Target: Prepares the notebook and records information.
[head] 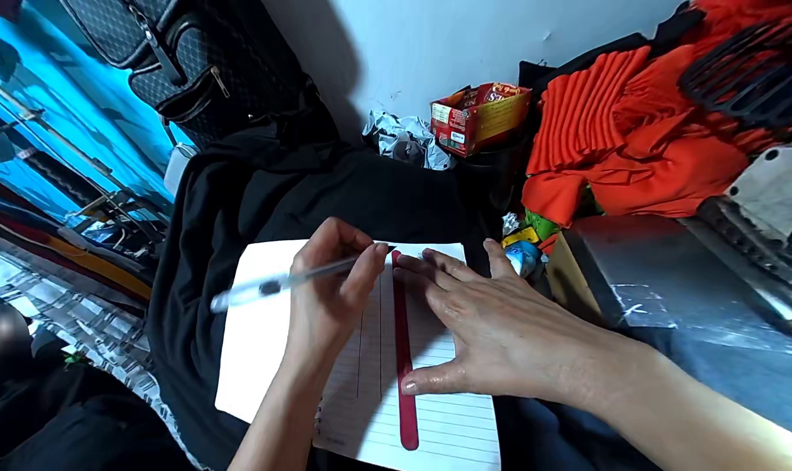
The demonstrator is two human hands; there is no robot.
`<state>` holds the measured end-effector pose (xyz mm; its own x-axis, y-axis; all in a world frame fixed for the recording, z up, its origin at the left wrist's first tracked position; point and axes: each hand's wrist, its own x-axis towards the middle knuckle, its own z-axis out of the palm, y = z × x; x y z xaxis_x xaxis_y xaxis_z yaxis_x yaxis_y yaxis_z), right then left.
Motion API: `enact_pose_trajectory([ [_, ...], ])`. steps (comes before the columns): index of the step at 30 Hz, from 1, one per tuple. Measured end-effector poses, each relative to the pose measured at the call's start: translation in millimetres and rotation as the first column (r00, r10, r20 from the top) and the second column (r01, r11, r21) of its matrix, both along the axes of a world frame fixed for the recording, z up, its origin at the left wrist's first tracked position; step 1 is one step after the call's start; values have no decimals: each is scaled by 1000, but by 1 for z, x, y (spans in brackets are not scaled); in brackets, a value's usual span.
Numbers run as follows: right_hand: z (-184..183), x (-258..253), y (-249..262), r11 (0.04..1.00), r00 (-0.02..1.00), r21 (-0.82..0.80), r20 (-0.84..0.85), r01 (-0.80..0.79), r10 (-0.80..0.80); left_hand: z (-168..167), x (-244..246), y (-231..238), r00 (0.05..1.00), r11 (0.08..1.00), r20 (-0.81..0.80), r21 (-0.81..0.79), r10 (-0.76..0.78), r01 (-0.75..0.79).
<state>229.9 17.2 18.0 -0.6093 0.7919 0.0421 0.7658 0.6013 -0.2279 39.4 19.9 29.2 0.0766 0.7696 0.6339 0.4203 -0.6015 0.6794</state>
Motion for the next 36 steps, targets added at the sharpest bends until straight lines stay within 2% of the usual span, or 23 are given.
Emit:
enact_pose_trajectory([
  [3,-1,0,0,1000,1000,-1,13,-7,7,-1,3,25,999,997,10,-59,41,-41],
  [8,3,-1,2,999,999,-40,42,-13,14,-8,2,30,993,995,-66,-3,99,-99],
  [20,4,-1,1,999,999,-36,28,-21,22,-9,8,29,973,987,-164,-7,160,-163],
  [30,-2,0,1,999,999,39,-21,-28,29,-8,9,30,945,980,-259,22,198,-199],
  [36,-4,2,2,998,999,38,-7,-41,41,-5,9,3,936,986,-313,10,164,-169],
])
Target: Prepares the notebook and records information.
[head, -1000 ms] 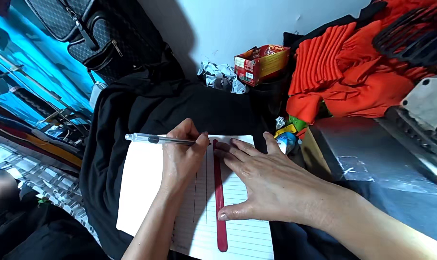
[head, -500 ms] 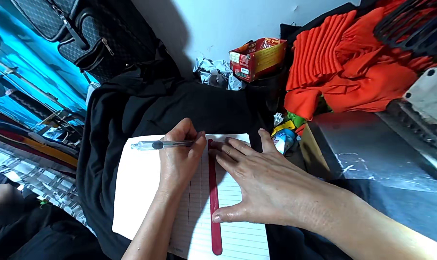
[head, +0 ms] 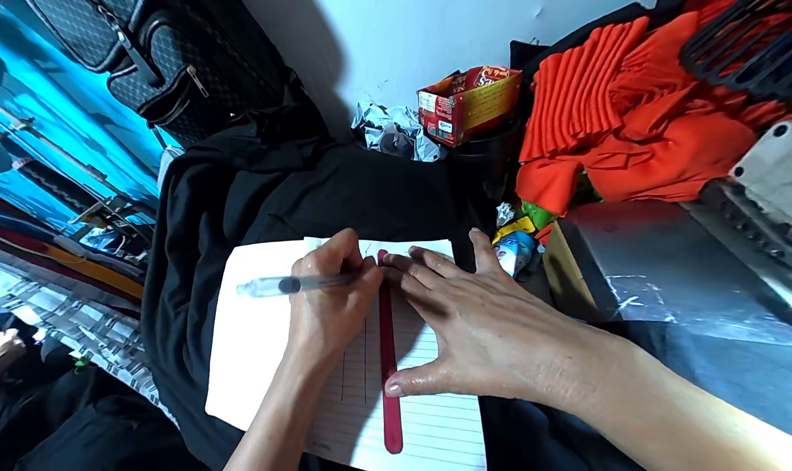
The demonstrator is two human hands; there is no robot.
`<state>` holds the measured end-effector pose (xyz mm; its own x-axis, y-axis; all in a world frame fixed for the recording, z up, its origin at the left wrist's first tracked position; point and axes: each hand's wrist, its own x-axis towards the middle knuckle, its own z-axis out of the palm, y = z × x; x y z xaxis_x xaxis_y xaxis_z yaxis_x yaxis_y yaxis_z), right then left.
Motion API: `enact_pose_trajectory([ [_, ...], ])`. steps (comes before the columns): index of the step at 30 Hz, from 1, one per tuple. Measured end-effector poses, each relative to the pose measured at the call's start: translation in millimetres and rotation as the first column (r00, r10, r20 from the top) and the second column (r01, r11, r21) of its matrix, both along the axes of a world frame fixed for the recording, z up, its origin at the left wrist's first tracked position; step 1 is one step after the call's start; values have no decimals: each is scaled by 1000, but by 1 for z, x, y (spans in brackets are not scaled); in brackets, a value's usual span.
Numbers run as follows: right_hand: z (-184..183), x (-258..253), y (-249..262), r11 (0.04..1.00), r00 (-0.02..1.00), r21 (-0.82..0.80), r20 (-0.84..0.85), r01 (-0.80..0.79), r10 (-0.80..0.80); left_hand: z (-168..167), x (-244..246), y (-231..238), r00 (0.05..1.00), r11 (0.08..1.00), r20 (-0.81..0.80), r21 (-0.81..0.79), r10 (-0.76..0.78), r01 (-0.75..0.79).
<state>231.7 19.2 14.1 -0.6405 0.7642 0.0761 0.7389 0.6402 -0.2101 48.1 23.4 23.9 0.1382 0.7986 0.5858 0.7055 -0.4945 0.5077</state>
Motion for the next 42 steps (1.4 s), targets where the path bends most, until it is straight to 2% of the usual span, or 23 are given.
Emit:
enact_pose_trajectory([
  [4,3,0,0,1000,1000,-14,8,-4,4,-9,-1,-32,999,1000,34,12,18,-19],
  [6,9,-2,0,997,999,-81,33,9,-7,-15,-3,-50,999,999,36,34,32,-33],
  [9,8,-2,-1,997,1000,-77,4,20,-20,-25,-6,-72,999,997,39,72,-4,1],
  [14,9,-2,-2,996,1000,-90,21,22,-20,-31,-6,-99,998,999,49,38,-31,29],
  [24,8,-2,-1,997,1000,-79,25,21,-19,-35,-6,-106,998,999,48,35,-33,31],
  [26,8,-2,-1,996,999,-82,23,26,-24,-33,-10,-106,992,998,100,11,-70,70],
  [29,10,-2,-1,996,999,-83,24,25,-23,-24,-22,-96,965,992,231,21,-128,126],
  [31,11,-2,-2,997,999,-77,26,29,-27,-13,-29,-81,958,992,261,70,-122,107],
  [35,4,-2,-1,1000,1000,4,-7,23,-23,4,-24,-32,958,990,268,121,-98,68],
  [39,-6,-3,-2,991,999,128,-32,38,-34,16,-15,16,971,988,200,108,-131,111],
  [42,-8,-7,-3,986,997,150,-50,71,-64,17,-16,44,954,981,233,104,-187,167],
])
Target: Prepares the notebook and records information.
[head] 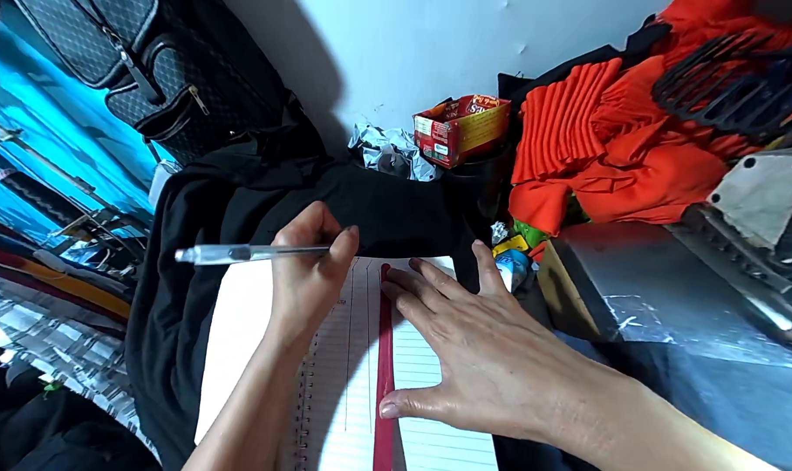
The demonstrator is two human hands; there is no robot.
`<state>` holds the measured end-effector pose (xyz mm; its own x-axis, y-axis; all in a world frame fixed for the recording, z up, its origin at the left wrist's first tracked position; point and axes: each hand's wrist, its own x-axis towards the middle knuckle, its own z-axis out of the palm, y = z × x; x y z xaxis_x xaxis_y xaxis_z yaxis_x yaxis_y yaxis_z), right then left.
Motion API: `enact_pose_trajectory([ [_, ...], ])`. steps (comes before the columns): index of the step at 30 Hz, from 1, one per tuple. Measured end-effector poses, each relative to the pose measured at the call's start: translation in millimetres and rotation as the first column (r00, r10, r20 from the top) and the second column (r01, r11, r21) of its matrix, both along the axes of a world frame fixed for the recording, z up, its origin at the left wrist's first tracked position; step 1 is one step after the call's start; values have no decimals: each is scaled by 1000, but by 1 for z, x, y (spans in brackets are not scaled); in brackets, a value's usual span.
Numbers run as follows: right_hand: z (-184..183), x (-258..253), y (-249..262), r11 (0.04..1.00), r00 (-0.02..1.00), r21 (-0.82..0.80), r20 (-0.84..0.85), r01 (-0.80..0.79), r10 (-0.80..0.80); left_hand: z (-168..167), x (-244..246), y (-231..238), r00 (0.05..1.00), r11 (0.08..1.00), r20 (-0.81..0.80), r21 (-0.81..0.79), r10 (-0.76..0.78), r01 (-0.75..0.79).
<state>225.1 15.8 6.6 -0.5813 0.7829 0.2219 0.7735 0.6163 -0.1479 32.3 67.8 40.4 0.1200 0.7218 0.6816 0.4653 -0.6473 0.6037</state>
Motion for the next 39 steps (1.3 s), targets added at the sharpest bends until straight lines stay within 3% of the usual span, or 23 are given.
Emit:
enact_pose_trajectory([
  [5,-6,-10,-1,996,996,60,-64,59,-55,-7,-5,12,996,994,32,-60,-89,91],
  [20,-31,-33,-9,959,950,190,-271,212,-157,-9,-3,9,994,994,-72,-74,-87,82],
  [39,-32,-42,-12,949,939,190,-286,252,-192,-7,-2,10,987,990,-124,-111,-97,83],
])
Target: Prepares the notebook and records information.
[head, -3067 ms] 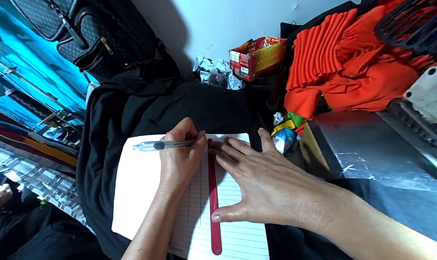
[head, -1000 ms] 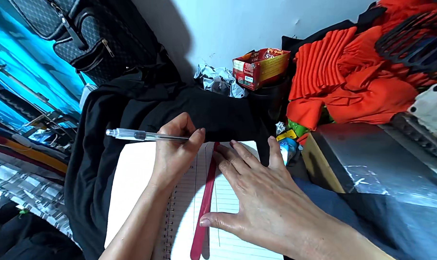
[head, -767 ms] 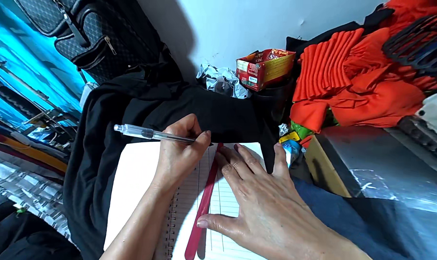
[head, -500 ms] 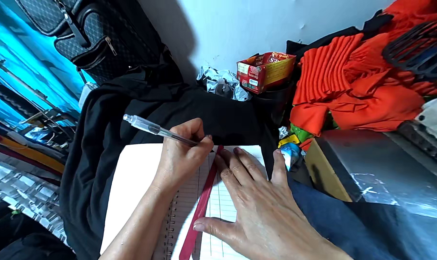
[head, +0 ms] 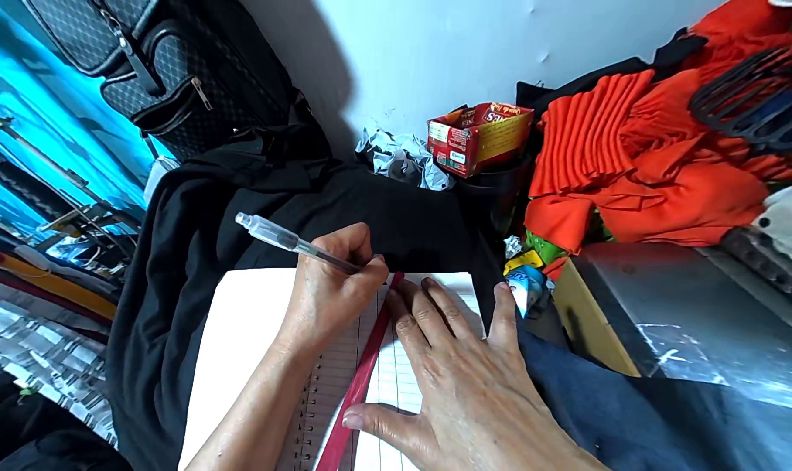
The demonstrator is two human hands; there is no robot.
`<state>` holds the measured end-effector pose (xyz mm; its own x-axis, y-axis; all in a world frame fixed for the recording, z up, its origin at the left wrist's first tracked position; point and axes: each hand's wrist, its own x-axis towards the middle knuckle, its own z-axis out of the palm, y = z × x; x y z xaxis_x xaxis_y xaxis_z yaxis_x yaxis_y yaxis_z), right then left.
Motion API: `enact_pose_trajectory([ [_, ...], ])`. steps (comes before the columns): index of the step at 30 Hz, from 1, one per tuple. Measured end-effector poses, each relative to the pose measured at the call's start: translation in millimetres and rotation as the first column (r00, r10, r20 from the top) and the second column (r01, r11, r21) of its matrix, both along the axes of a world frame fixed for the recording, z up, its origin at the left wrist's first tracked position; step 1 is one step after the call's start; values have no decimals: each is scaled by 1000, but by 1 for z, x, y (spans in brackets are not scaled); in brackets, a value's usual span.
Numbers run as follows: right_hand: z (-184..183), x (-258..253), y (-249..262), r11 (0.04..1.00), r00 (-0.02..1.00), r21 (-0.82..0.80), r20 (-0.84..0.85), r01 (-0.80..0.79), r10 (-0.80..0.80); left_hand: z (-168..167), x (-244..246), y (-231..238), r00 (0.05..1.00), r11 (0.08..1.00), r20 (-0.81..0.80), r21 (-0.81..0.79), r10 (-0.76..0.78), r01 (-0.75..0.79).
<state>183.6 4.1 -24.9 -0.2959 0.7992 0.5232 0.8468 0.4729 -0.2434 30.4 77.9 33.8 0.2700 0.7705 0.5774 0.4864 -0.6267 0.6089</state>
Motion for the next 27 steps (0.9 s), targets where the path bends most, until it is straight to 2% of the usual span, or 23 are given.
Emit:
enact_pose_trajectory([
  [14,-1,0,1,1000,1000,-2,18,-2,2,3,3,1,997,999,-76,-33,32,-34],
  [18,3,1,-1,998,1000,-54,20,-14,15,0,4,0,995,999,-87,-12,41,-42],
  [27,-1,0,1,1000,1000,-19,3,-11,11,-2,5,0,988,997,-130,12,79,-78],
])
